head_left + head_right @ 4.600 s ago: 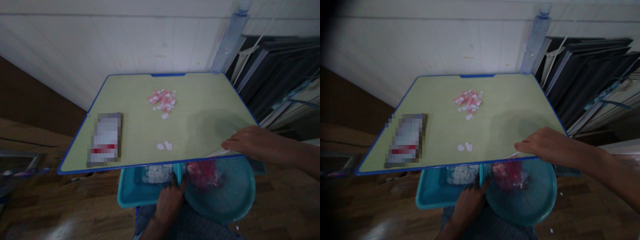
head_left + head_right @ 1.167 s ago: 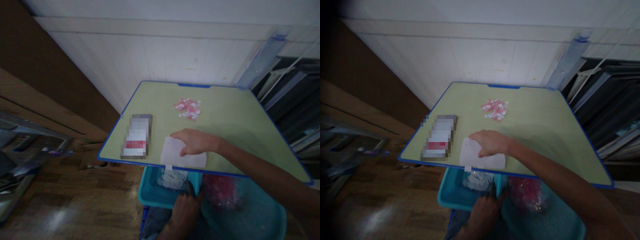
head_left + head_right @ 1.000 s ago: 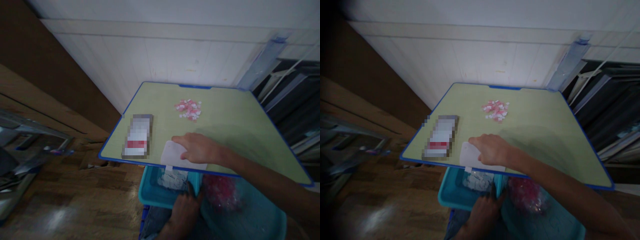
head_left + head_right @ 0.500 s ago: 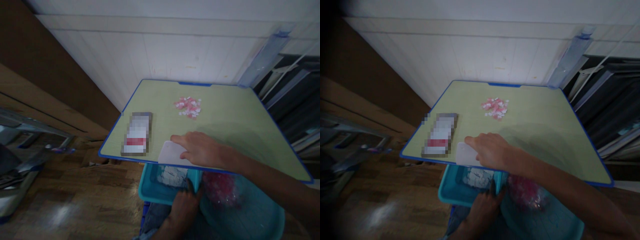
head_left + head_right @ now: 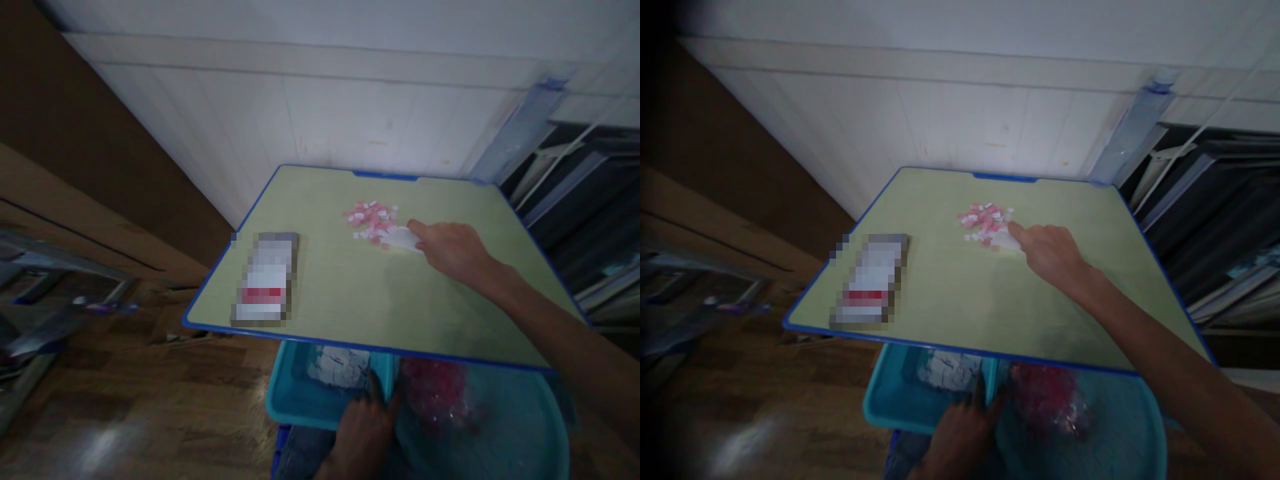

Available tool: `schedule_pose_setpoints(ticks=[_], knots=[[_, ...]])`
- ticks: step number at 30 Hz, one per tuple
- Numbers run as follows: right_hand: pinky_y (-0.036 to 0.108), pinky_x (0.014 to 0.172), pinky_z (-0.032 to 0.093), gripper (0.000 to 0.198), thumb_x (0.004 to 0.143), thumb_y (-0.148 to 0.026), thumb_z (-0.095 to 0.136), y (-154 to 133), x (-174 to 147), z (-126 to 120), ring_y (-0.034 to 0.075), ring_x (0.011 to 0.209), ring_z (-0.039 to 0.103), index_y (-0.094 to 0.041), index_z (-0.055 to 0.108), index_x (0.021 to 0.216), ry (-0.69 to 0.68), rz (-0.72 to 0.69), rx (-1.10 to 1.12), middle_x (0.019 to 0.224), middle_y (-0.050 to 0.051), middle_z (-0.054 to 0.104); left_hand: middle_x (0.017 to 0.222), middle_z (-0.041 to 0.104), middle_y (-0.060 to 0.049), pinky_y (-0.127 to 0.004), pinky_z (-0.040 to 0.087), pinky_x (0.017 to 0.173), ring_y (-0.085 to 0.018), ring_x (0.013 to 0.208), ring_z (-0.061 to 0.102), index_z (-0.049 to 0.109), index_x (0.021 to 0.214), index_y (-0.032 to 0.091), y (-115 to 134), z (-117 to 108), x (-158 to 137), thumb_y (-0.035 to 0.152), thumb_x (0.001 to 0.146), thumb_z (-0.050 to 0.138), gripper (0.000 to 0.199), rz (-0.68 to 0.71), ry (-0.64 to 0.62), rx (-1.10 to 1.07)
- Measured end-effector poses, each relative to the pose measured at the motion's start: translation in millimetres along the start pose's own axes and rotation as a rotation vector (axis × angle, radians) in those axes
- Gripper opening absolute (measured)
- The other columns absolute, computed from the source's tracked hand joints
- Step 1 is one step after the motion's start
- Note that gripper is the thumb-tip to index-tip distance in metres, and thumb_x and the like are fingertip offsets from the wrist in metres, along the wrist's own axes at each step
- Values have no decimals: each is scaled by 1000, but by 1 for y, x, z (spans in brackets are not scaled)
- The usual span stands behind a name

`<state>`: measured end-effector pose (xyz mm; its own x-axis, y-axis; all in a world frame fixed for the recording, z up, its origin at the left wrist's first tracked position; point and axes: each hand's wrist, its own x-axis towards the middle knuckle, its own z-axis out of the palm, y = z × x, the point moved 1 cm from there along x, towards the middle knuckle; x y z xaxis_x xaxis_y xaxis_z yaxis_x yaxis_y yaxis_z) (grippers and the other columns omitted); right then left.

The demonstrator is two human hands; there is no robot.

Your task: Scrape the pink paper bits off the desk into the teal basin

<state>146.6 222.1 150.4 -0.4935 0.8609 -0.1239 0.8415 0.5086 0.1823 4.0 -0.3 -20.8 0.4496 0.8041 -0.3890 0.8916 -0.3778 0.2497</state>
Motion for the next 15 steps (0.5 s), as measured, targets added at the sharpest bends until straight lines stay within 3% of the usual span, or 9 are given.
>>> schedule_pose_setpoints(ticks=[5, 10, 15], knots=[[30, 59, 35, 33, 89, -25, 44, 3, 2, -7, 24, 77, 62, -23, 53, 120, 35, -7, -55, 88, 11, 69, 133, 48, -28, -38, 56, 63, -29, 82, 69, 25, 144, 39, -2, 5, 1, 20, 90, 37, 58, -2, -20, -7], [31, 62, 37, 37, 89, -24, 44, 6, 27, -15, 24, 81, 63, -20, 50, 125, 82, 69, -53, 95, 14, 69, 134, 47, -29, -39, 57, 64, -30, 84, 68, 26, 144, 37, -3, 8, 4, 23, 91, 37, 57, -5, -45, -3], [30, 63, 37, 39, 89, -25, 46, -1, 34, -12, 23, 82, 63, -22, 48, 127, 68, 40, -38, 95, 13, 69, 134, 46, -31, -39, 57, 62, -30, 82, 69, 22, 145, 37, -2, 5, 4, 21, 90, 37, 59, 0, -54, 16]])
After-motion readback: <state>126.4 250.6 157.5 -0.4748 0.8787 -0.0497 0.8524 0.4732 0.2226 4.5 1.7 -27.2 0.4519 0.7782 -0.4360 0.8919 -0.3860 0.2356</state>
